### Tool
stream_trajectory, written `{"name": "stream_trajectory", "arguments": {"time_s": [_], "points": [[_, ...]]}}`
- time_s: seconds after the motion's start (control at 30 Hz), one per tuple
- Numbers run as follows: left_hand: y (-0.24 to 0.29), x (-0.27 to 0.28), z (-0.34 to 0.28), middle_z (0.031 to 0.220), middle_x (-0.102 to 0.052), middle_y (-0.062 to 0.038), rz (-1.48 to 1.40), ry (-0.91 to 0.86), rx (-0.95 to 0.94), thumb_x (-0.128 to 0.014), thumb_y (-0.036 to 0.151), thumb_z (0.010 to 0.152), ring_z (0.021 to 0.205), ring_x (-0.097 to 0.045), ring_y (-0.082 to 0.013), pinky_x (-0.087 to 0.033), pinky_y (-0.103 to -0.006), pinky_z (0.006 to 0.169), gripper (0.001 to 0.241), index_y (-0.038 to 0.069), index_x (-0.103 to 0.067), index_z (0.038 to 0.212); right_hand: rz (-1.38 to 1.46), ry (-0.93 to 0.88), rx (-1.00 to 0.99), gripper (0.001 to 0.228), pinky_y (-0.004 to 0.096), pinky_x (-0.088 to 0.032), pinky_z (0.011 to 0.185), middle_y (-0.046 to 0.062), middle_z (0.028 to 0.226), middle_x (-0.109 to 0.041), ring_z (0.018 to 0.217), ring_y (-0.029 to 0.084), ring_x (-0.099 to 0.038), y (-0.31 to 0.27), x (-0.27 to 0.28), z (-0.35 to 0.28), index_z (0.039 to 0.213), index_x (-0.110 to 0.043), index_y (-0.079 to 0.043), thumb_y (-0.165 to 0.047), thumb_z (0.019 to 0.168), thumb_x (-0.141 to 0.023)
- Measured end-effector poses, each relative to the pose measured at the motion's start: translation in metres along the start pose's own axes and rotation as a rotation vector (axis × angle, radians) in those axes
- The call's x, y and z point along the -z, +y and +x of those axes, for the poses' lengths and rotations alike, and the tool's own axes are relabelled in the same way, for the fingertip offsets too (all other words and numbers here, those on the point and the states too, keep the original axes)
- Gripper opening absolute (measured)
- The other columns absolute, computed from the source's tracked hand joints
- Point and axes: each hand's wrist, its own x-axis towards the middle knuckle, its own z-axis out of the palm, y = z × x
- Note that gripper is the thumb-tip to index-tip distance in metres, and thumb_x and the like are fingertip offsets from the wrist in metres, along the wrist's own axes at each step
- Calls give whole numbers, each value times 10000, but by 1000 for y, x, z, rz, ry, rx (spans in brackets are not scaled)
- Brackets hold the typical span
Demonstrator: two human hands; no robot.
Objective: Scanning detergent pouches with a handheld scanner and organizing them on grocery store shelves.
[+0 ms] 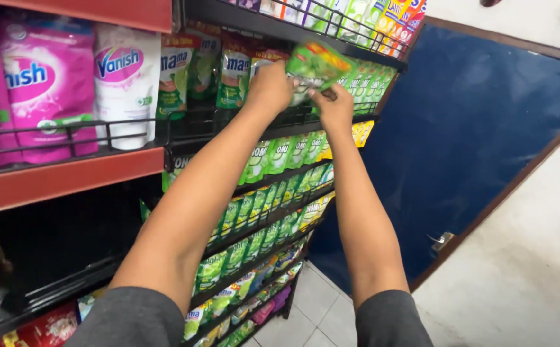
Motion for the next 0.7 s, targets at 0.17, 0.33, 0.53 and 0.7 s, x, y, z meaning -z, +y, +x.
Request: {"name": "stream_trajectory", "arguments": {"time_s": [0.17, 0.33, 0.53, 0.7], "points": [[-15, -18, 24, 1111, -702, -249, 102, -38, 191, -781, 366, 901, 1057, -695, -404, -561, -470, 907, 380, 22, -741, 1058, -115, -80, 13, 308, 285, -380, 605, 3, 727, -559, 684, 73, -446, 60, 0, 27, 853, -604, 31, -173, 956, -811], [-7, -11, 24, 1106, -717, -188, 223, -7, 255, -740, 401, 887, 1049, -696, -378, -561, -492, 865, 369, 76, -747, 1061, -116, -200, -46, 239, 263, -424, 587, -23, 728, -647, 661, 52, -512, 63, -7, 43, 880, -711, 1, -218, 917, -799], [-2, -16, 29, 1108, -721, -181, 332, -12, 238, -772, 448, 857, 1044, -703, -369, -573, -485, 851, 429, 74, -745, 1065, -139, -211, -15, 256, 260, -507, 661, 0, 745, -729, 690, 62, -632, 76, -7, 61, 880, -734, 9, -239, 882, -801], [4, -39, 32, 1092, -729, -187, 313, 22, 239, -779, 441, 853, 1027, -712, -363, -575, -474, 847, 431, 55, -752, 1045, -78, -232, -62, 244, 270, -486, 694, 19, 776, -722, 725, 73, -602, 95, 11, 69, 883, -743, 14, -226, 925, -763]]}}
